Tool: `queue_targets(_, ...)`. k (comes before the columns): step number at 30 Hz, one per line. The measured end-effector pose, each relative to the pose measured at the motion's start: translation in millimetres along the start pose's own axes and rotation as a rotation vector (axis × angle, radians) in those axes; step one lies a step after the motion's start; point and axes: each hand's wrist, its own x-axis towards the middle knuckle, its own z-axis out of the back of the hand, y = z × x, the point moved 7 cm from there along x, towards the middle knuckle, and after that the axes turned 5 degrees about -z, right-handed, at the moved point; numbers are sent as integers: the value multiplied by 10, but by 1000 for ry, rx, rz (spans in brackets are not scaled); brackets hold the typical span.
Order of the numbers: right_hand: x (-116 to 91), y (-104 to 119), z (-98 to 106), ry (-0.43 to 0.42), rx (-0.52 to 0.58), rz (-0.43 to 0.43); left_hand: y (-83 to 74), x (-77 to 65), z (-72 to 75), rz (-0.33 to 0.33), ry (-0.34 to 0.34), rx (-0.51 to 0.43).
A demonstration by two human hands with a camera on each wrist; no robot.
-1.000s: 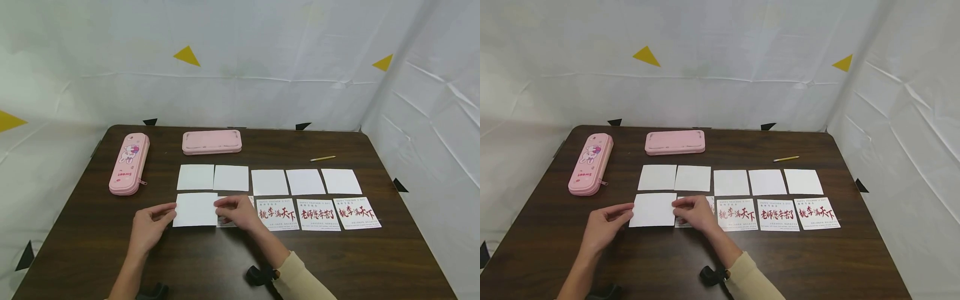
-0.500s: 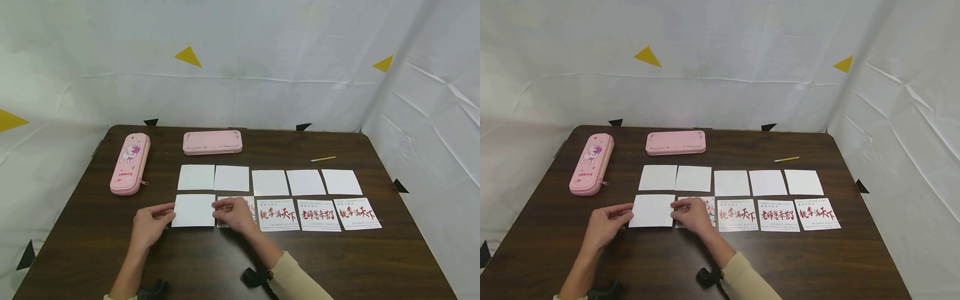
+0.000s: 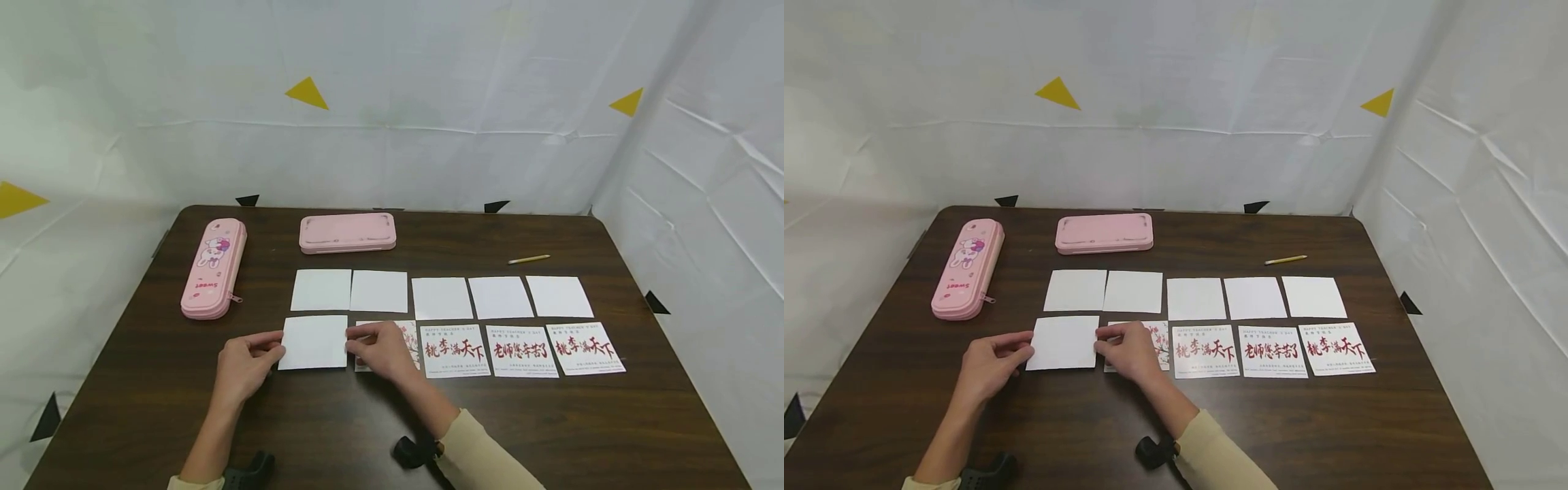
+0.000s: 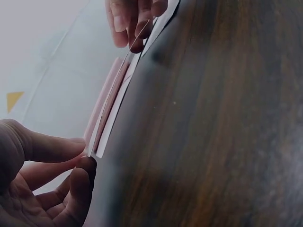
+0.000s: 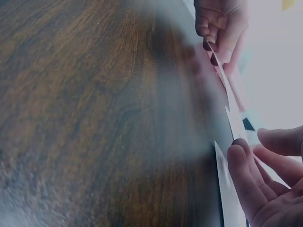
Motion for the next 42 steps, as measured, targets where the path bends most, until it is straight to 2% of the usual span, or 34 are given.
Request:
queue_targets(8, -15, -2, 10, -4, -24, -20, -1, 32, -20, -10, 23, 77)
queue_targets(21, -23, 18, 35, -5, -22, -26, 41, 55, -73, 24, 91, 101)
queue_targets(42, -49, 27, 44, 33, 14, -17, 56, 48, -84, 54, 116, 56)
